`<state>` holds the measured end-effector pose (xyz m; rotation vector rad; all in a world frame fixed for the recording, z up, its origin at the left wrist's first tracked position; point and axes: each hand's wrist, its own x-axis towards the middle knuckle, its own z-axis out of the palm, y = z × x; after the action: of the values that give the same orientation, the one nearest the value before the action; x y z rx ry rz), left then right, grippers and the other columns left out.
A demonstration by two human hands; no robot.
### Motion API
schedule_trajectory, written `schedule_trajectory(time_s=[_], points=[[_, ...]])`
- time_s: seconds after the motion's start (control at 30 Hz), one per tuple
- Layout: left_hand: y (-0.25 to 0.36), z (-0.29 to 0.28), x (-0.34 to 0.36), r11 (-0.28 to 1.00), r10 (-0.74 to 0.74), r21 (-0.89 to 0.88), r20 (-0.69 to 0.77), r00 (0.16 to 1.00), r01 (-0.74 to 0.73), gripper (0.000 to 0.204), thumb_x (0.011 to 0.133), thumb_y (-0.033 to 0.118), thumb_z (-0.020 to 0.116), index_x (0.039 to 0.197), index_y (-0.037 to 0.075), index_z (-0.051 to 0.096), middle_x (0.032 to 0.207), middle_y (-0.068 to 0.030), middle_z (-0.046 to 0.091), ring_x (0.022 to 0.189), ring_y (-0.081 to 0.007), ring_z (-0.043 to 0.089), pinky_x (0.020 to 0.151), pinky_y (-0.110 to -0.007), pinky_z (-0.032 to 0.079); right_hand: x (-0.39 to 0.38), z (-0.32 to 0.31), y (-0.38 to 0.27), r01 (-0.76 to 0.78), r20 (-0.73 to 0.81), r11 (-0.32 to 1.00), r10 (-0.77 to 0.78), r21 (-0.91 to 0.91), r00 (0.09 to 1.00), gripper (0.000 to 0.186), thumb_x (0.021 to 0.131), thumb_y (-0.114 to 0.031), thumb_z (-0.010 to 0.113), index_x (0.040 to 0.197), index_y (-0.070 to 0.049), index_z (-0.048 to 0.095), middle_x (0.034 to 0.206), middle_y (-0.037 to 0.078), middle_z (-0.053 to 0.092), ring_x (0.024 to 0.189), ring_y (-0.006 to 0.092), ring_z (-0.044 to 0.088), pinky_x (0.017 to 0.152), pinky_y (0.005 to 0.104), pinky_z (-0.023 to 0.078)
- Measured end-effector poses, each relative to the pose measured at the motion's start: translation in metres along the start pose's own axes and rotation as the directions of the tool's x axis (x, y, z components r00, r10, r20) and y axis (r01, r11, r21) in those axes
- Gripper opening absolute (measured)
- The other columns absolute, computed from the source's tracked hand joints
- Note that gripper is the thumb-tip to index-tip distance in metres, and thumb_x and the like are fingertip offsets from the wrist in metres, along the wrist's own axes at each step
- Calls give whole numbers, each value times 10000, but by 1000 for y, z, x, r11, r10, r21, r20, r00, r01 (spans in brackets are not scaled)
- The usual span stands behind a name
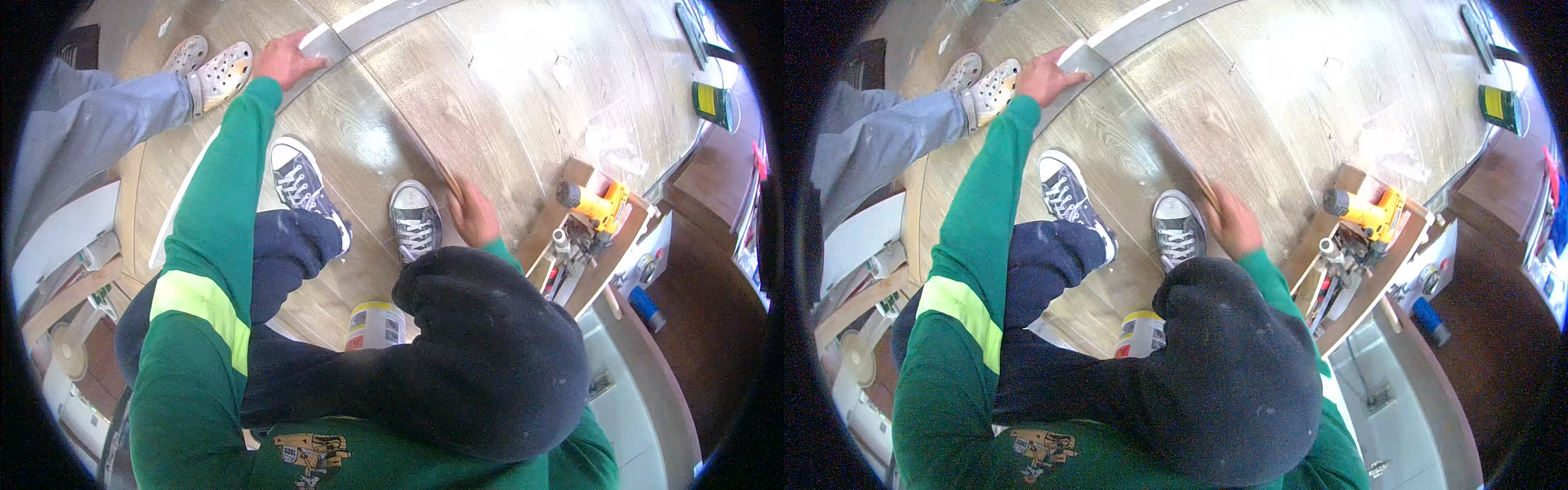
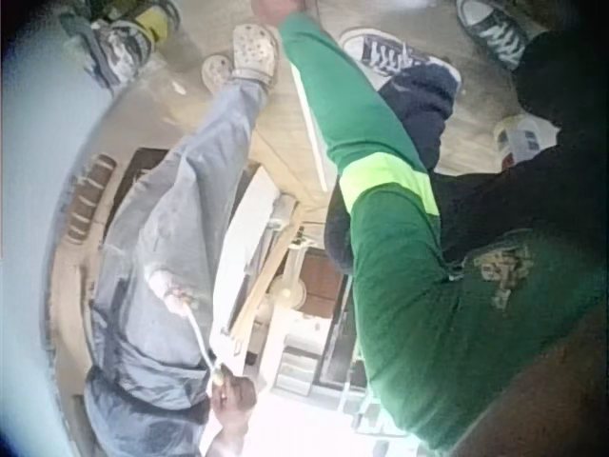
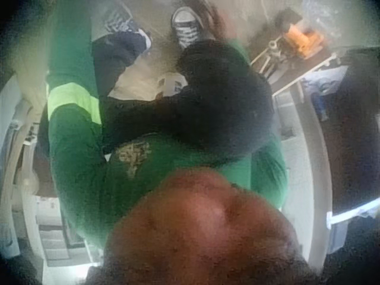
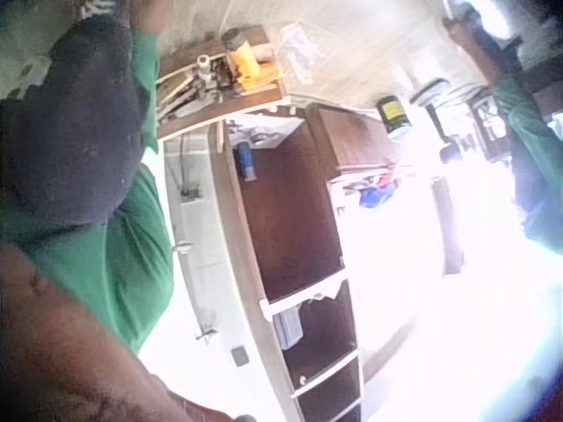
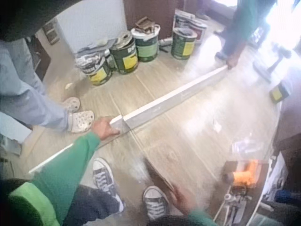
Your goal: The person sits on the floor and uses a hand saw to cut a long white wooden strip. After cutting, they lift the strip, walk to a nearby cabinet, and place the cut piece inside.
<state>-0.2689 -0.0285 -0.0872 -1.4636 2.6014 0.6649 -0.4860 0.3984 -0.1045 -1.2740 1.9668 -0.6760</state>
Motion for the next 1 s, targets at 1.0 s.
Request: schedule_trajectory(time_s=[1.0], points=[[-232,-3,-80,890,-364,453,633,683,54,1170,595,542,976,1509,-23,511,1387,-247,658,1238,-399,657,1106,-439,498,-244,-24,-38,-450,-140,706,607,547,783,388,1034,-238,673,1368,-44,633,1163,159,735,1095,311,716,981,393,539]])
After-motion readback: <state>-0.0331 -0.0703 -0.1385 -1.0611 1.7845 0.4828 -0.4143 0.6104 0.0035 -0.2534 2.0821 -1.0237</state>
